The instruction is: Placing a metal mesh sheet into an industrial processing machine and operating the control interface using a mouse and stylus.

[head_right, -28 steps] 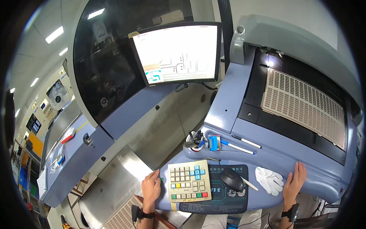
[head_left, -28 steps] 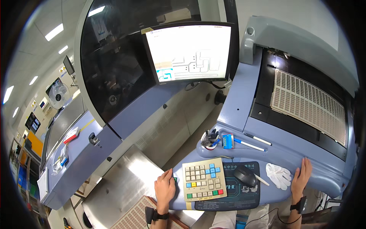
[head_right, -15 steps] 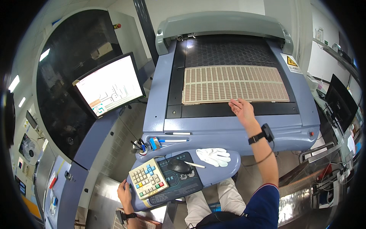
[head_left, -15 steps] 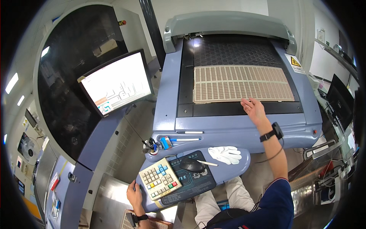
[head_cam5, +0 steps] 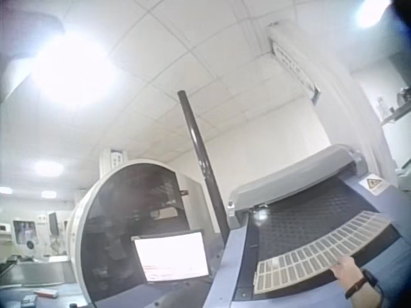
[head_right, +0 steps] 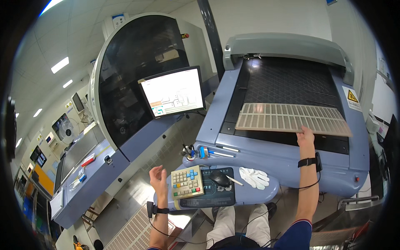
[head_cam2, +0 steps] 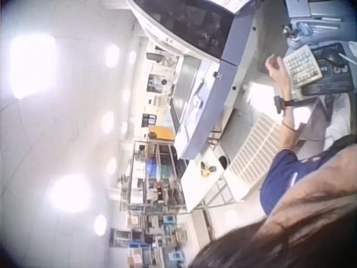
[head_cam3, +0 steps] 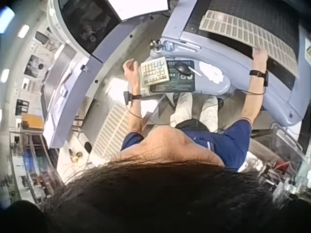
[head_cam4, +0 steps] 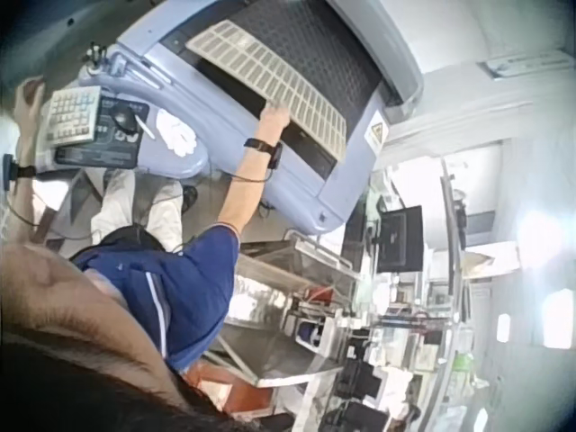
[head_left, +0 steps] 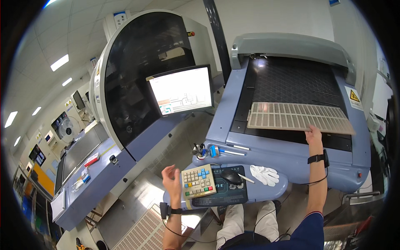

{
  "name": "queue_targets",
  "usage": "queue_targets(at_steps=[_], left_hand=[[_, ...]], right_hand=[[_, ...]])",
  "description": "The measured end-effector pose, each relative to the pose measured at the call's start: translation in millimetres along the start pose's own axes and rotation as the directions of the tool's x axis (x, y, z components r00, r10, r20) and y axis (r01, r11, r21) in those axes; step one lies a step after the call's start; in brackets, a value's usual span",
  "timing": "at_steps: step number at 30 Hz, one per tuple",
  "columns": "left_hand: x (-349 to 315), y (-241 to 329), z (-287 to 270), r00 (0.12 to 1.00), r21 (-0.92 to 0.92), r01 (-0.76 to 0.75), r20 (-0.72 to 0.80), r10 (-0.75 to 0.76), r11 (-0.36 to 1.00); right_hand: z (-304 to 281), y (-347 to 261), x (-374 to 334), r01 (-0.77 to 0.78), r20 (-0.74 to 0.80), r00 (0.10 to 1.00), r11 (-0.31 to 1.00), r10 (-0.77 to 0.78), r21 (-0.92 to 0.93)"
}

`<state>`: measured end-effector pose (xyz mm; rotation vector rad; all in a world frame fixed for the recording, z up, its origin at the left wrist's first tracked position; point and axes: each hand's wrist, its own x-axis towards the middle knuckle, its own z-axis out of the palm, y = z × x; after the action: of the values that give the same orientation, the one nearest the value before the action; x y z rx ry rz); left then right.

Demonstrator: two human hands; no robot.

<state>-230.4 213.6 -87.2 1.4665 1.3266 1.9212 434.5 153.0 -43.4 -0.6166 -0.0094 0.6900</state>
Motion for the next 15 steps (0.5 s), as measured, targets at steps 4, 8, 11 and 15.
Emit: queue_targets(at_steps=[4,8,11,15], left_hand=[[-33,66,32,0.895,-0.158,-0.185,0.380,0.232,0.970],[-73,133,97,0.808,-0.572,0.212,0.558,0.186,0.792],[-107,151,116,0.593,-0.606,0.607,0.776,0.214,0.515],[-177,183,121,0.547,-0.592,0.675,0.802,0.240,0.441]], right_hand=[[-28,-6,-127,0.175,0.226,0.962,0.981,-0.152,-0.085],[-87,-40,-288,0.362,0.293,0.894,0.932,-0.340,-0.025],[-166,-61,-371,0.505,0.185,0.850,0.863,-0.493,-0.020],[-249,-50,-438,0.411,0.134,0.906,0.910,-0.401,-0.056]])
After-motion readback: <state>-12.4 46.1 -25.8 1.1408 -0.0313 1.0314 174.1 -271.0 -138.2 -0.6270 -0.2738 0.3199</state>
